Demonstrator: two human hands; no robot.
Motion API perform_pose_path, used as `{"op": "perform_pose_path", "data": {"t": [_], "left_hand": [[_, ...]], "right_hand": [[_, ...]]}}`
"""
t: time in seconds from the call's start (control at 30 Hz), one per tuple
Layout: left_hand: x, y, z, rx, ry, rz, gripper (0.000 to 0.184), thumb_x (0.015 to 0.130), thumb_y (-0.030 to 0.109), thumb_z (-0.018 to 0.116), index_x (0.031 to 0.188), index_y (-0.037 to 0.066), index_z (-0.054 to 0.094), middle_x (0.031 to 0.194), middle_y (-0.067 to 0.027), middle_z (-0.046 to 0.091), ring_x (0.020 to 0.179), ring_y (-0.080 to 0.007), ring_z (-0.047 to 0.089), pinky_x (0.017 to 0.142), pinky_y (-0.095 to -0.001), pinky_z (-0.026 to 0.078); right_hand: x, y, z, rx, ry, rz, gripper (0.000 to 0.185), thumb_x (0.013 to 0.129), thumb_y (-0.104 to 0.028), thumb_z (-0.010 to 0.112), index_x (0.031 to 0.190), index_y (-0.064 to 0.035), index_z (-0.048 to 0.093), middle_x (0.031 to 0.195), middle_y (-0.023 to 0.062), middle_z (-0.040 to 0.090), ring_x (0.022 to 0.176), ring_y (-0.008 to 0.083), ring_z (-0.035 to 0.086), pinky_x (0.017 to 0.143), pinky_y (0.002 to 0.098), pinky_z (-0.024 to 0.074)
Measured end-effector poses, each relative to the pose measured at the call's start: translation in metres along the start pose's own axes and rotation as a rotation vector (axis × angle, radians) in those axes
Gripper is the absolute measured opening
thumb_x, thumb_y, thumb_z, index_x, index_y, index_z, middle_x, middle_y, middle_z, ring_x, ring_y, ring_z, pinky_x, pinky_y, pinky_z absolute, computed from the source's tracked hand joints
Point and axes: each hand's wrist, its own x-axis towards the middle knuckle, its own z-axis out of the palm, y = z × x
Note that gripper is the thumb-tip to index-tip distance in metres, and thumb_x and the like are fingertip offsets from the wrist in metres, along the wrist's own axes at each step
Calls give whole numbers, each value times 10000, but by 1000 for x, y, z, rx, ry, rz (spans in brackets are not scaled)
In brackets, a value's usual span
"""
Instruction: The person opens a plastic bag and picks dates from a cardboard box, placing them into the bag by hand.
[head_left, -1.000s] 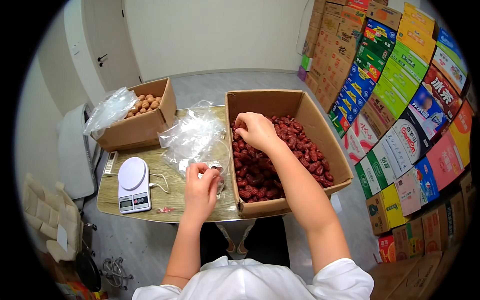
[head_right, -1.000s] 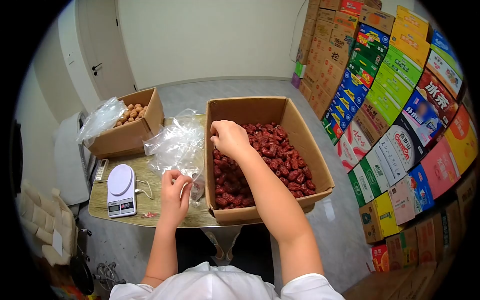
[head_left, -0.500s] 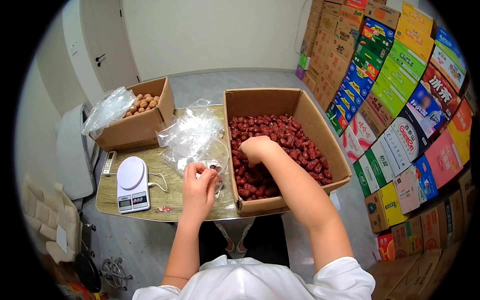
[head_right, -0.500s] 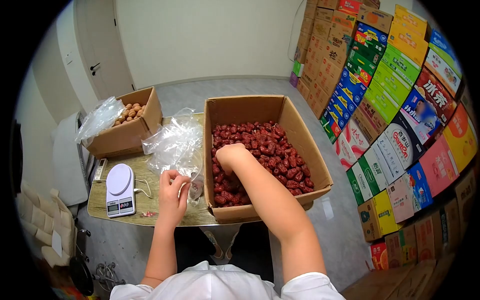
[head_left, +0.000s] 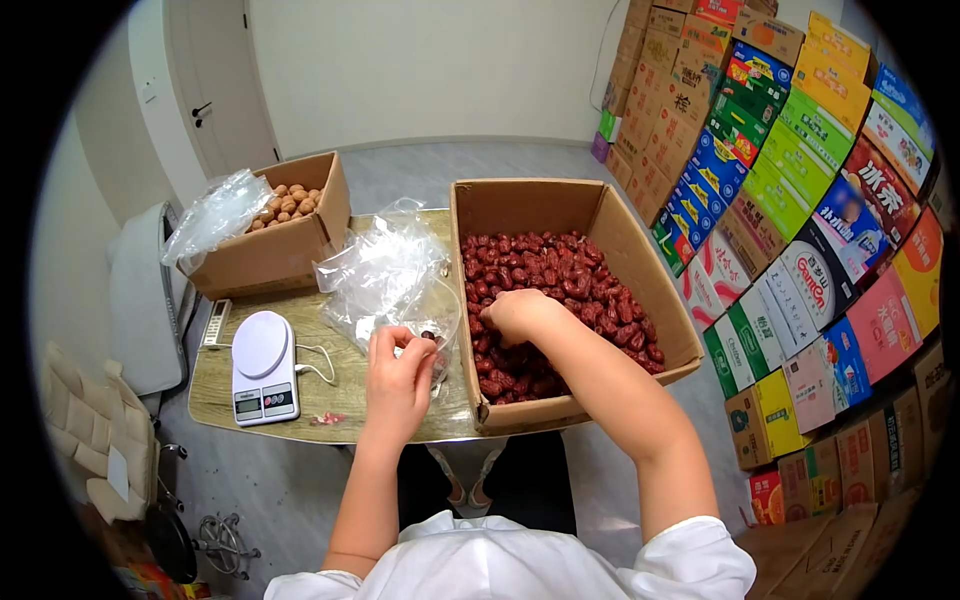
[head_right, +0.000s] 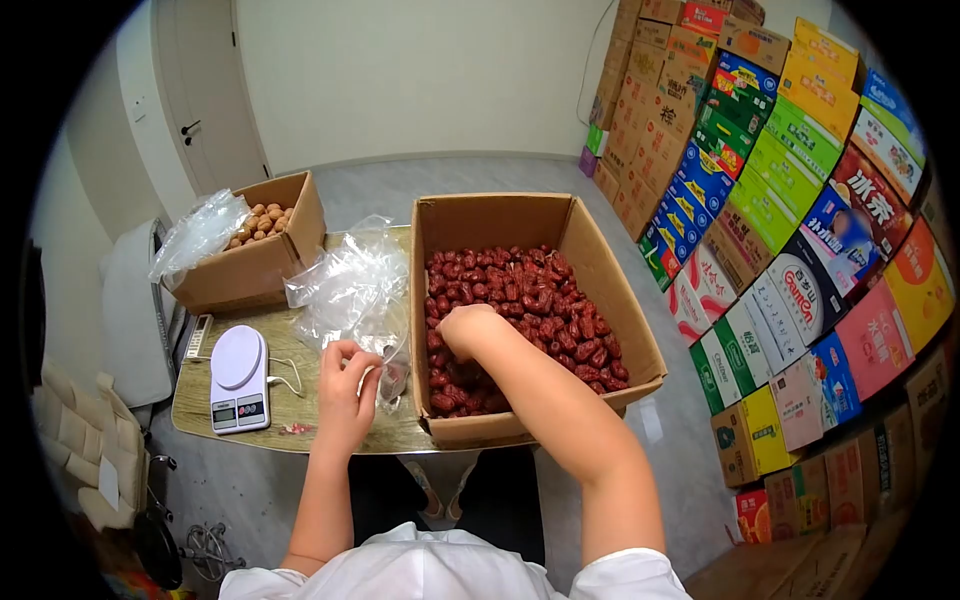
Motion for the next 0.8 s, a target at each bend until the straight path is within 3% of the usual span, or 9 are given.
{"op": "perform_pose_path", "data": {"t": [0.23, 0.3, 0.37, 0.43, 0.67, 0.8], "left_hand": [[0, 2, 2, -15, -13, -16, 99, 843, -16, 641, 928, 28, 618, 987, -137, 491, 928, -303, 521, 799, -377, 441], [-1, 3, 2, -14, -24, -14, 100, 842, -17, 641, 928, 27, 616, 990, -140, 489, 933, -306, 520, 808, -377, 441], [-1, 4, 3, -11, -25, -8, 102, 840, -17, 642, 928, 27, 614, 991, -140, 489, 936, -307, 521, 818, -382, 440], [-1, 5, 3, -16, -27, -12, 104, 838, -17, 642, 929, 28, 614, 989, -139, 489, 936, -307, 521, 820, -383, 439], [-1, 5, 2, 1, -26, -17, 115, 827, -5, 656, 930, 24, 614, 988, -144, 501, 934, -311, 521, 822, -389, 438], [-1, 6, 3, 6, -23, -9, 120, 826, 4, 663, 934, 24, 616, 994, -146, 507, 936, -312, 521, 825, -393, 438]], "right_hand": [[12, -5, 11, 1, -51, 92, 432, 793, -225, 771, 1212, -148, 700, 1263, 59, 667, 1146, 247, 645, 882, 419, 547], [19, -4, 16, -36, -121, 86, 597, 812, -299, 753, 1373, -245, 555, 1339, 80, 576, 1206, 284, 588, 916, 460, 534], [16, -4, 14, -43, -120, 82, 620, 799, -278, 760, 1380, -240, 548, 1334, 84, 579, 1200, 280, 592, 909, 454, 538], [5, -6, 7, -9, -49, 36, 420, 771, -201, 764, 1176, -102, 711, 1217, 73, 687, 1098, 256, 667, 864, 409, 552], [1, -12, -3, -46, -121, 18, 522, 727, -248, 821, 1204, -96, 676, 1260, 95, 632, 1111, 268, 645, 859, 438, 558], [-1, -9, -3, 19, -22, 9, 457, 701, -216, 839, 1108, -55, 710, 1251, 117, 627, 1097, 294, 645, 858, 430, 561]]}}
